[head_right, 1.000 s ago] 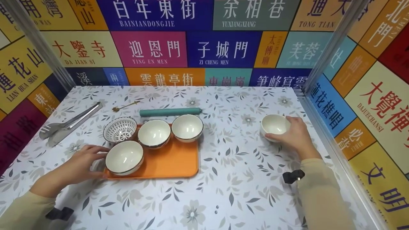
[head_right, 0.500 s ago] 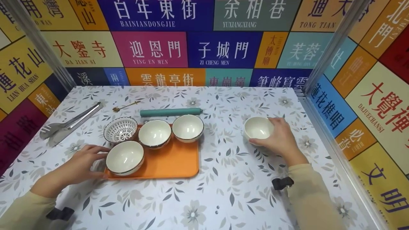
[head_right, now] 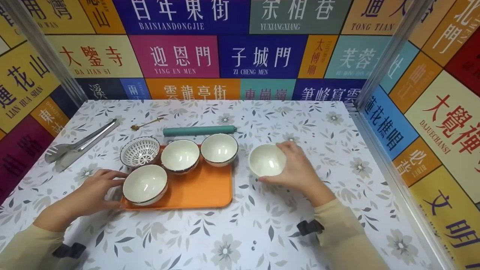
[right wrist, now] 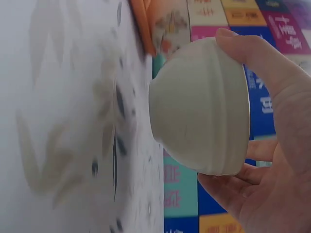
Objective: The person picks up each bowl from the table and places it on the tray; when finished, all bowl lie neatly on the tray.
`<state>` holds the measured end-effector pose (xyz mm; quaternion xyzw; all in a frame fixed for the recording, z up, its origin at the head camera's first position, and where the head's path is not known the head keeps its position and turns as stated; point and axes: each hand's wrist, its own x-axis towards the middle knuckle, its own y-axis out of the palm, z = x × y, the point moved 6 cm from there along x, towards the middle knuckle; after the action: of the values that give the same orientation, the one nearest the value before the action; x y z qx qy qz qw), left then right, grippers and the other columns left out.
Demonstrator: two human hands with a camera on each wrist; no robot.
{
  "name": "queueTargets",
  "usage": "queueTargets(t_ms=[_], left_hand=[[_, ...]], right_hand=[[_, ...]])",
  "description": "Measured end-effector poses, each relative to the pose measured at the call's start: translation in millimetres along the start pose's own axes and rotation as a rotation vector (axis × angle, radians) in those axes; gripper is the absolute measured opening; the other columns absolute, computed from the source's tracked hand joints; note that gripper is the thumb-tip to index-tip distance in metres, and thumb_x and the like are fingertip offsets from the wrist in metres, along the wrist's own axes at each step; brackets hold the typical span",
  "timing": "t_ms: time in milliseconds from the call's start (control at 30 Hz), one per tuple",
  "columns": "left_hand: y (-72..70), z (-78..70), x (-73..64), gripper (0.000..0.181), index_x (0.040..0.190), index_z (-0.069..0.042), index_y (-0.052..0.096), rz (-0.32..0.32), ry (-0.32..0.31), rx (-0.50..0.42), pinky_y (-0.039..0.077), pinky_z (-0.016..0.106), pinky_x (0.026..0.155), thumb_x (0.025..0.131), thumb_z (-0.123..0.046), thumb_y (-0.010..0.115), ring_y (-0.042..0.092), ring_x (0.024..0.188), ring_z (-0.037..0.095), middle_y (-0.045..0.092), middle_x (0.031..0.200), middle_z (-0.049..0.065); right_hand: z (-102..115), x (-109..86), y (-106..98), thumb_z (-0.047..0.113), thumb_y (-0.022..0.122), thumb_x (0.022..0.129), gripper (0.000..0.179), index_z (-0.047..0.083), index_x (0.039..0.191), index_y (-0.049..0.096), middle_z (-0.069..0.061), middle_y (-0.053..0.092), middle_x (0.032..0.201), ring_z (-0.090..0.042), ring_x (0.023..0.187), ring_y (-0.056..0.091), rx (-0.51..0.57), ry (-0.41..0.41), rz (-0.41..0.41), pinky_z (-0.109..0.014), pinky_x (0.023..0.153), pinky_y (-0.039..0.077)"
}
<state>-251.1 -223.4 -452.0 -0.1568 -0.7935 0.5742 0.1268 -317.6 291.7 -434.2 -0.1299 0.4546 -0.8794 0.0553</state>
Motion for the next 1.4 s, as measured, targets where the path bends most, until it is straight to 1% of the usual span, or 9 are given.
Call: queueTargets(t_ms=[200, 400, 467, 633, 700, 900, 1067, 1267, 1400], left_hand=[[-0.1, -1.6, -1.0, 0.062, 0.124, -0.007, 0.075, -0.006, 0.002, 0.013, 0.044, 0.063, 0.096, 0.069, -0.026, 0.094, 0.051, 0.128, 0.043, 0.064, 0.139, 0.014], [0.8, -2.4, 1.5, 0.063, 0.125, -0.007, 0.074, 0.000, 0.005, 0.004, 0.043, 0.063, 0.097, 0.070, -0.029, 0.094, 0.051, 0.129, 0.043, 0.064, 0.140, 0.014], [0.5, -1.8, 1.5, 0.064, 0.126, -0.007, 0.074, 0.003, 0.000, 0.001, 0.043, 0.063, 0.097, 0.069, -0.030, 0.094, 0.051, 0.129, 0.043, 0.063, 0.141, 0.014], [-0.5, -0.7, 0.1, 0.066, 0.127, -0.007, 0.073, 0.014, -0.012, -0.004, 0.042, 0.064, 0.099, 0.069, -0.030, 0.094, 0.050, 0.130, 0.043, 0.063, 0.142, 0.014], [-0.1, -1.5, 0.0, 0.066, 0.127, -0.008, 0.073, 0.014, -0.009, -0.007, 0.042, 0.065, 0.099, 0.069, -0.030, 0.094, 0.050, 0.130, 0.043, 0.062, 0.142, 0.014], [2.7, -4.5, 0.3, 0.066, 0.128, -0.009, 0.073, 0.008, -0.002, -0.013, 0.043, 0.064, 0.099, 0.070, -0.030, 0.093, 0.050, 0.130, 0.043, 0.062, 0.142, 0.014], [1.6, -6.4, 1.5, 0.064, 0.128, -0.009, 0.073, 0.001, 0.000, -0.008, 0.043, 0.064, 0.098, 0.070, -0.030, 0.093, 0.050, 0.130, 0.043, 0.063, 0.141, 0.014], [-0.4, -8.9, 2.9, 0.066, 0.128, -0.008, 0.073, -0.016, 0.029, 0.018, 0.045, 0.064, 0.092, 0.069, -0.029, 0.094, 0.052, 0.126, 0.044, 0.065, 0.137, 0.014], [0.8, -8.1, 2.6, 0.067, 0.129, -0.007, 0.072, -0.008, 0.021, 0.006, 0.044, 0.064, 0.094, 0.069, -0.028, 0.093, 0.051, 0.127, 0.044, 0.064, 0.139, 0.014]], right_hand=[[38, -6.1, 23, 0.050, 0.102, 0.050, 0.118, 0.005, 0.148, 0.053, -0.012, 0.050, 0.147, -0.039, 0.131, 0.053, 0.047, -0.070, 0.050, -0.064, 0.109, 0.045], [66, -11.6, 43, 0.044, 0.103, 0.049, 0.116, 0.007, 0.148, 0.054, -0.008, 0.051, 0.146, -0.034, 0.130, 0.055, 0.110, -0.136, 0.073, -0.061, 0.110, 0.046], [75, -11.9, 50, 0.046, 0.103, 0.049, 0.117, 0.008, 0.148, 0.055, -0.006, 0.051, 0.146, -0.032, 0.131, 0.055, 0.130, -0.159, 0.075, -0.059, 0.111, 0.046], [95, -12.5, 69, 0.055, 0.100, 0.049, 0.119, 0.008, 0.148, 0.055, -0.003, 0.050, 0.146, -0.027, 0.134, 0.052, 0.124, -0.222, 0.087, -0.054, 0.114, 0.045], [102, -12.8, 76, 0.055, 0.100, 0.049, 0.118, 0.007, 0.147, 0.055, -0.003, 0.050, 0.145, -0.026, 0.134, 0.052, 0.124, -0.241, 0.089, -0.053, 0.115, 0.044], [112, -14.2, 90, 0.054, 0.100, 0.050, 0.117, 0.007, 0.148, 0.055, -0.003, 0.050, 0.146, -0.025, 0.134, 0.052, 0.116, -0.256, 0.106, -0.049, 0.114, 0.045], [117, -14.2, 95, 0.055, 0.099, 0.050, 0.115, 0.009, 0.146, 0.057, -0.003, 0.051, 0.143, -0.023, 0.131, 0.054, 0.097, -0.262, 0.099, -0.046, 0.113, 0.047], [118, -15.7, 99, 0.060, 0.097, 0.051, 0.116, 0.012, 0.148, 0.056, -0.001, 0.050, 0.143, -0.024, 0.130, 0.054, 0.063, -0.233, 0.091, -0.048, 0.113, 0.047], [119, -17.2, 100, 0.064, 0.095, 0.054, 0.116, 0.012, 0.149, 0.054, -0.002, 0.049, 0.144, -0.026, 0.131, 0.053, 0.034, -0.213, 0.102, -0.051, 0.111, 0.048]])
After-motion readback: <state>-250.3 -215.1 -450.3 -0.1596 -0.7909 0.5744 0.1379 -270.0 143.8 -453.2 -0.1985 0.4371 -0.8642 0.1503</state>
